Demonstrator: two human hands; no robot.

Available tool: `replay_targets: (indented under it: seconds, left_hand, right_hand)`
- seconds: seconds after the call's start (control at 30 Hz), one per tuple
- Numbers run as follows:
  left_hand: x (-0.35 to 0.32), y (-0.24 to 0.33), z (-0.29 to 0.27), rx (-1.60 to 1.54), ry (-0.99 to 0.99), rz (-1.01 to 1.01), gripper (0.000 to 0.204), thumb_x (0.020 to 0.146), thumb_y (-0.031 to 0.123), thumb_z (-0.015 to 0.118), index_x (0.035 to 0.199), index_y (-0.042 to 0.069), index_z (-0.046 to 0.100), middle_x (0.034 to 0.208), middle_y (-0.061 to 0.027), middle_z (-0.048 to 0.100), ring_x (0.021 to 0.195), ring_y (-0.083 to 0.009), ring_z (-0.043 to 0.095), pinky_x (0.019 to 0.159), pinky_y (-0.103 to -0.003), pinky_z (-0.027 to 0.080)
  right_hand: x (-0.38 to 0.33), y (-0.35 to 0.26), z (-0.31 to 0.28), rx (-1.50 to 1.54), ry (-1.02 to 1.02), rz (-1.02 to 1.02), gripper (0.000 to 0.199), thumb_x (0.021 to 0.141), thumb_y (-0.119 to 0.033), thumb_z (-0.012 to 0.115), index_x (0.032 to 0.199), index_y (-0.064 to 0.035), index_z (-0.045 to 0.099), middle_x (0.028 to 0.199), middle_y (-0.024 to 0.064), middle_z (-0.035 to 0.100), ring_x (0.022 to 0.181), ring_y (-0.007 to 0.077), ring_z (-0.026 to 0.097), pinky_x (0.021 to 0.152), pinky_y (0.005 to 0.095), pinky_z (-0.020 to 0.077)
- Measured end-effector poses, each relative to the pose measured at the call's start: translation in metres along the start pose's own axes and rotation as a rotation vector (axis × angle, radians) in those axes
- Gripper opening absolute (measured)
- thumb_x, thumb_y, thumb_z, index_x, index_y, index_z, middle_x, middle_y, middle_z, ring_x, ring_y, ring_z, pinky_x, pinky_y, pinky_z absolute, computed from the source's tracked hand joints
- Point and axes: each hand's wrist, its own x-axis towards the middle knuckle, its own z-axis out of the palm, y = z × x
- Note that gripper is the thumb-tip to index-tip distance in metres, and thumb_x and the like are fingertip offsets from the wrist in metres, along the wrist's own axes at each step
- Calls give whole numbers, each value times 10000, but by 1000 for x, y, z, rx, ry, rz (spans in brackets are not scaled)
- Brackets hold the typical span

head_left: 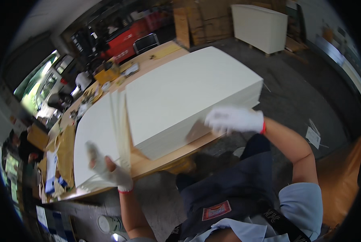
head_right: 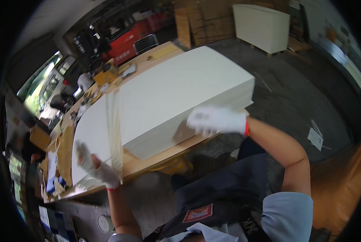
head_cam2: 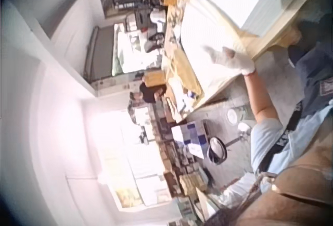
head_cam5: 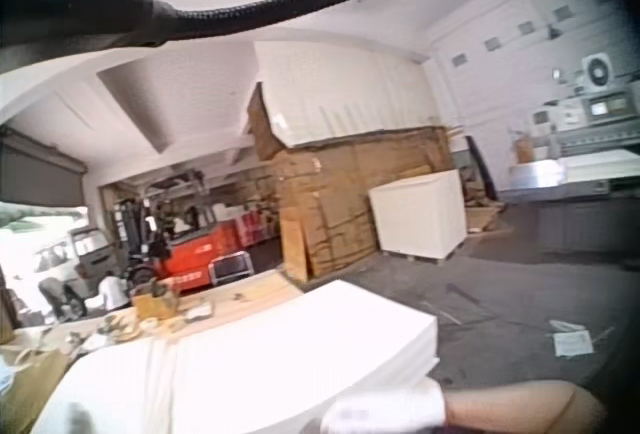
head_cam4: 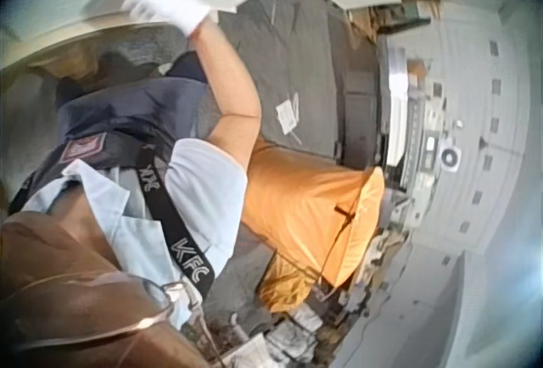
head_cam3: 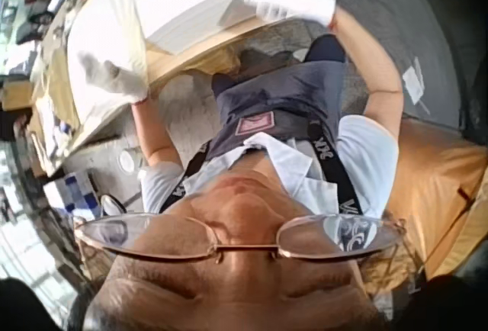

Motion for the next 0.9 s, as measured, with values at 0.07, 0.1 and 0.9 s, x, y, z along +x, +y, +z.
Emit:
replay_targets:
  seconds: [0.07,0.1,0.9]
  left_hand:
    - [0,15,70,44,-385,34,424,952,12,491,1367,-71,480,1448,-191,505,1331,-280,491,1116,-380,365]
    - [-1,22,107,52,-575,57,378,952,-13,485,1317,-77,556,1417,-194,540,1322,-275,509,1081,-368,420]
    - [-68,12,400,-40,-1415,-208,373,955,114,638,1305,3,573,1247,-152,646,1138,-236,633,983,-340,475]
  right_hand:
    - [-18,6,-64,-182,498,22,289,1010,-312,553,1174,-93,648,910,35,683,754,98,624,646,260,512]
    - [-26,26,-100,-249,720,16,299,1005,-329,556,1161,-93,652,902,33,682,766,100,621,660,262,512]
    - [9,71,-168,-99,989,-163,575,1000,-596,436,858,-45,513,742,142,515,705,322,512,704,404,432]
